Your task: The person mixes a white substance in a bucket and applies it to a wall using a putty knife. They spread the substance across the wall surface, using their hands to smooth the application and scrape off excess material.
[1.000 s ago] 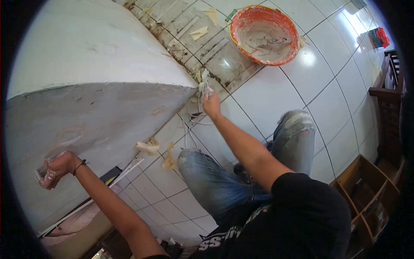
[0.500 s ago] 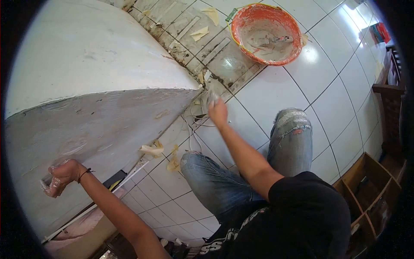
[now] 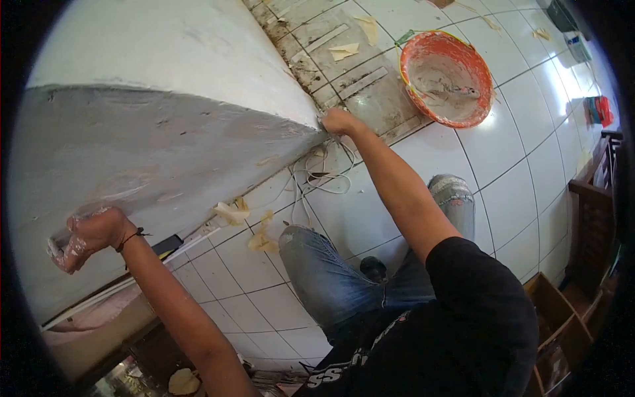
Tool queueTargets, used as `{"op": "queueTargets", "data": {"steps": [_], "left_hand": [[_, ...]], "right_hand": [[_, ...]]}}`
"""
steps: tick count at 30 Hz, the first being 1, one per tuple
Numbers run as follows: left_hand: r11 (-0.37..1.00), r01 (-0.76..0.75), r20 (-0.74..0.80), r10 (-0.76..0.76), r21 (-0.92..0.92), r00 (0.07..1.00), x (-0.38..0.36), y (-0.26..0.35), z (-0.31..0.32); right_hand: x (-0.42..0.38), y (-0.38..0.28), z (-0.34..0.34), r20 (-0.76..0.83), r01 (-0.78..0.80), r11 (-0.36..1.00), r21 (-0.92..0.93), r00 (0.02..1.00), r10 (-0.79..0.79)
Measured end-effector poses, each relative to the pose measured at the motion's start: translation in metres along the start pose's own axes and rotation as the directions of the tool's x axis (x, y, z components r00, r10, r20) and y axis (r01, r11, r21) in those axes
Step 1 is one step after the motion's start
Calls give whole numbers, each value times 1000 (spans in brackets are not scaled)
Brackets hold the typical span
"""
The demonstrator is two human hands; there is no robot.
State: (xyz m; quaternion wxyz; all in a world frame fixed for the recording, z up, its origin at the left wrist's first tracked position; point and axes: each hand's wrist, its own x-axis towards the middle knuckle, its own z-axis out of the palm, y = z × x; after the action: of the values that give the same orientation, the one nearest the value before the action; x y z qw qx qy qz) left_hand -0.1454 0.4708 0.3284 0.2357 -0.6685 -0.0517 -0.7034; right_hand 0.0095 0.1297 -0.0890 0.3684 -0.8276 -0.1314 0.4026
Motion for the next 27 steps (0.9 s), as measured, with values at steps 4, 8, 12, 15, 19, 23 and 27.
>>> {"op": "queueTargets", "data": {"steps": [4,8,12,15,19,23,27], "left_hand": [[958,-178,179,139,225,974,1,0,-12],[958,-201,184,164,204,969,-4,8,-15],[955,-176,240,117,240,964,-16,-25,-10],[821,-246,581,-124,515,804,-47,-91,-1],[764,-431,415,236,479,879,-57,-104,6],[874,-405,413,276,268,868,-122,-57,-16],[905,425,646,-321,-6,693,-340,156,-125]], "right_hand": [[-2,-16,-22,-125,146,986,-78,980,-155],[-50,-10,-79,-131,285,883,372,958,-254],[-53,31,-93,-274,229,846,481,956,-103],[-54,52,-50,-526,242,827,507,847,75],[4,107,-3,-669,286,752,594,695,264],[-73,42,-37,-653,327,719,614,722,230],[-107,53,-67,-640,209,888,409,759,116]]}}
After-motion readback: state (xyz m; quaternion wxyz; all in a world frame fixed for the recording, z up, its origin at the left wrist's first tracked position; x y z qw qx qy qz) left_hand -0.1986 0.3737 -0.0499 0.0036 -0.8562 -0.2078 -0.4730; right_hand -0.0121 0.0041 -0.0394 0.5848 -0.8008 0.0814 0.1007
